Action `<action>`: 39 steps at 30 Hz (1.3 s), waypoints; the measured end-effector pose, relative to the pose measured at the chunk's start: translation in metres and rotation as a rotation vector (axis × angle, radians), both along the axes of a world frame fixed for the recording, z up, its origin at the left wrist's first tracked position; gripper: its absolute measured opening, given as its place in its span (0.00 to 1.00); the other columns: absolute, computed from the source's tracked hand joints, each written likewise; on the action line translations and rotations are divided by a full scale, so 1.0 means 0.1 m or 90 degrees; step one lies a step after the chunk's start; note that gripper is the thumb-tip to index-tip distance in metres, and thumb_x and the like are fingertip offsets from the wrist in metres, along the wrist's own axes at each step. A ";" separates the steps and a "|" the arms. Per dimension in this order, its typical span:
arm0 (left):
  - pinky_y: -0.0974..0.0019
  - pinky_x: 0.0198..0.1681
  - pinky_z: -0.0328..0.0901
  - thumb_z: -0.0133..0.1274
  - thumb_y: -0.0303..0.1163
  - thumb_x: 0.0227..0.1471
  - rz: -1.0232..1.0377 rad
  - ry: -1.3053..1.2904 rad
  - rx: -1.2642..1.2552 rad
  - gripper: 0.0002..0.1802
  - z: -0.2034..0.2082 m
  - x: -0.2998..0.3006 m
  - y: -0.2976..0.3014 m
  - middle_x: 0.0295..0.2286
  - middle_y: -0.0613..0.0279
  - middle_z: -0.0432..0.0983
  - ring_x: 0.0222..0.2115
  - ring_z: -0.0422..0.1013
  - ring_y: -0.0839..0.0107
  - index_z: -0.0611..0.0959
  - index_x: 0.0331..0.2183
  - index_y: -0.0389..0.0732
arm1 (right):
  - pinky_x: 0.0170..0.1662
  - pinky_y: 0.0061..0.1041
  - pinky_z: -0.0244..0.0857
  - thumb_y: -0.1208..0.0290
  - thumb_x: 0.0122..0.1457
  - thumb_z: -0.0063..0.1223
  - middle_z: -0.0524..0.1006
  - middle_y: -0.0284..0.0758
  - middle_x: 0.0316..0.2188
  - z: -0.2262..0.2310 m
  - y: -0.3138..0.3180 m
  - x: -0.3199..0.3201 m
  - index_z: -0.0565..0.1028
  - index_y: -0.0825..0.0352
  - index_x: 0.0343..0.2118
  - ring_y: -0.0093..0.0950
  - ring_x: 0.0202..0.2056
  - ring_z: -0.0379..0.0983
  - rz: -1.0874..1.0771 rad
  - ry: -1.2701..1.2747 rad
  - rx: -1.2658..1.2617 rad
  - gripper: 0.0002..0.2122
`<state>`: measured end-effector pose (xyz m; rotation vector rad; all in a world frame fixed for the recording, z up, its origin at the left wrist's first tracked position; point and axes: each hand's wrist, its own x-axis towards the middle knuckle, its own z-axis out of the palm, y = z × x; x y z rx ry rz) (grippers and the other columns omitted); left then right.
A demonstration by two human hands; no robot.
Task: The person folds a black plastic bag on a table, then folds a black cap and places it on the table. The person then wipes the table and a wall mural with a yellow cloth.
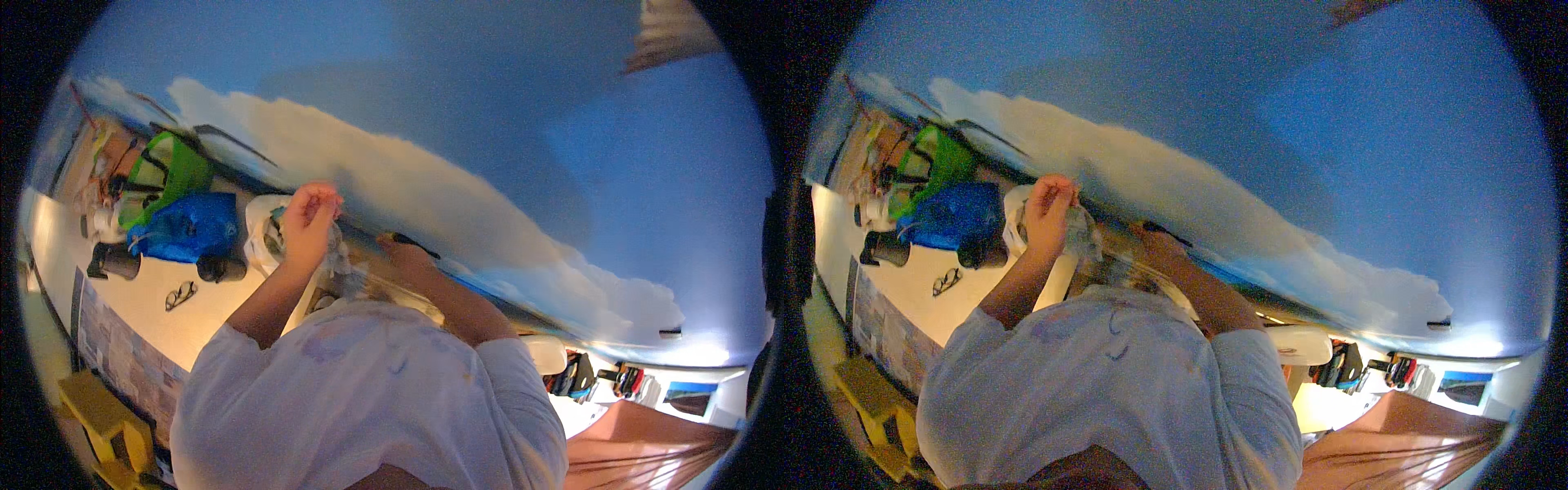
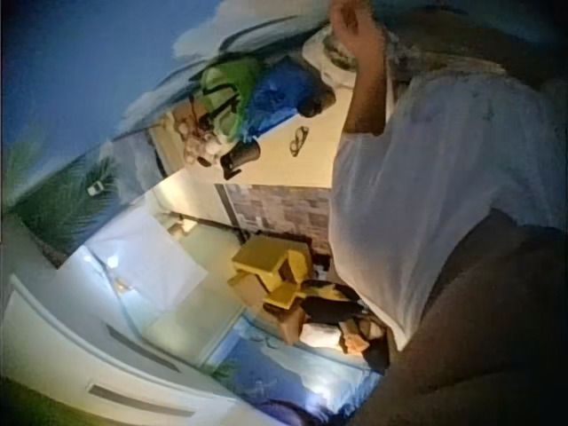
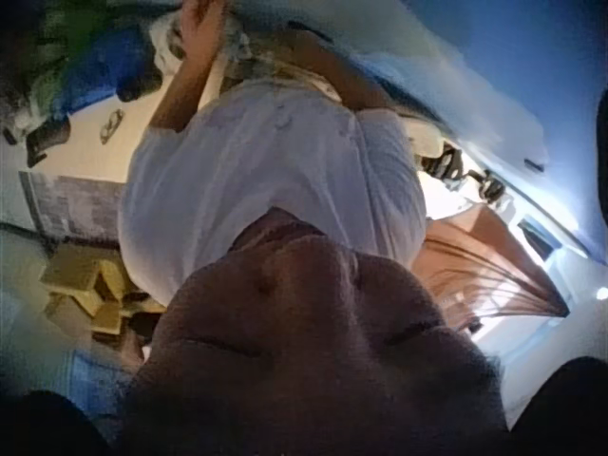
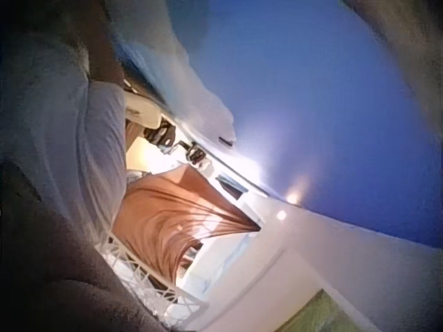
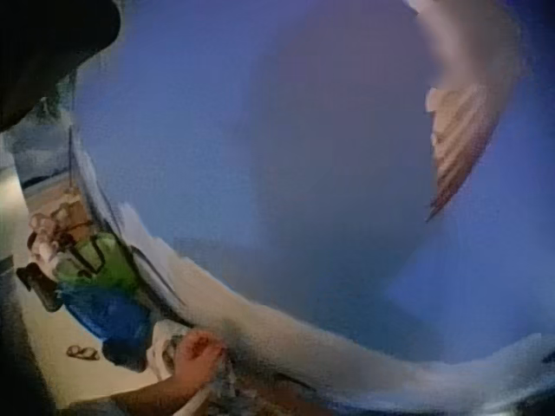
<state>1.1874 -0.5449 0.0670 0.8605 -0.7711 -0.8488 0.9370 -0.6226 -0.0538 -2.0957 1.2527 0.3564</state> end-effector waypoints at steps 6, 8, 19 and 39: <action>0.63 0.41 0.68 0.57 0.18 0.51 0.066 -0.420 -0.134 0.11 0.16 -0.16 -0.15 0.35 0.60 0.78 0.36 0.75 0.65 0.81 0.37 0.41 | 0.59 0.40 0.67 0.69 0.59 0.50 0.67 0.29 0.65 1.65 0.08 -0.33 0.63 0.55 0.67 0.32 0.65 0.63 0.310 0.093 -0.526 0.30; 0.58 0.43 0.68 0.58 0.18 0.47 0.081 -0.525 -0.284 0.12 0.50 -0.33 -0.27 0.36 0.60 0.79 0.37 0.75 0.60 0.81 0.36 0.42 | 0.61 0.57 0.55 0.57 0.51 0.59 0.63 0.33 0.68 2.51 0.05 -0.36 0.67 0.49 0.65 0.43 0.67 0.56 0.093 0.179 -0.664 0.34; 0.44 0.62 0.59 0.60 0.29 0.47 -0.039 -0.629 -0.630 0.13 1.05 -1.47 -0.67 0.47 0.62 0.78 0.53 0.71 0.56 0.84 0.38 0.50 | 0.61 0.49 0.55 0.55 0.53 0.56 0.68 0.25 0.62 0.82 0.19 -0.92 0.74 0.47 0.58 0.33 0.65 0.59 -0.014 -0.020 -0.681 0.26; 0.42 0.70 0.34 0.42 0.53 0.62 0.204 -0.834 -0.616 0.30 0.60 -2.11 -1.10 0.61 0.56 0.69 0.68 0.54 0.54 0.75 0.58 0.45 | 0.56 0.60 0.57 0.45 0.45 0.61 0.67 0.25 0.61 1.34 0.15 -1.59 0.71 0.44 0.62 0.39 0.65 0.56 -0.089 -0.012 -0.898 0.36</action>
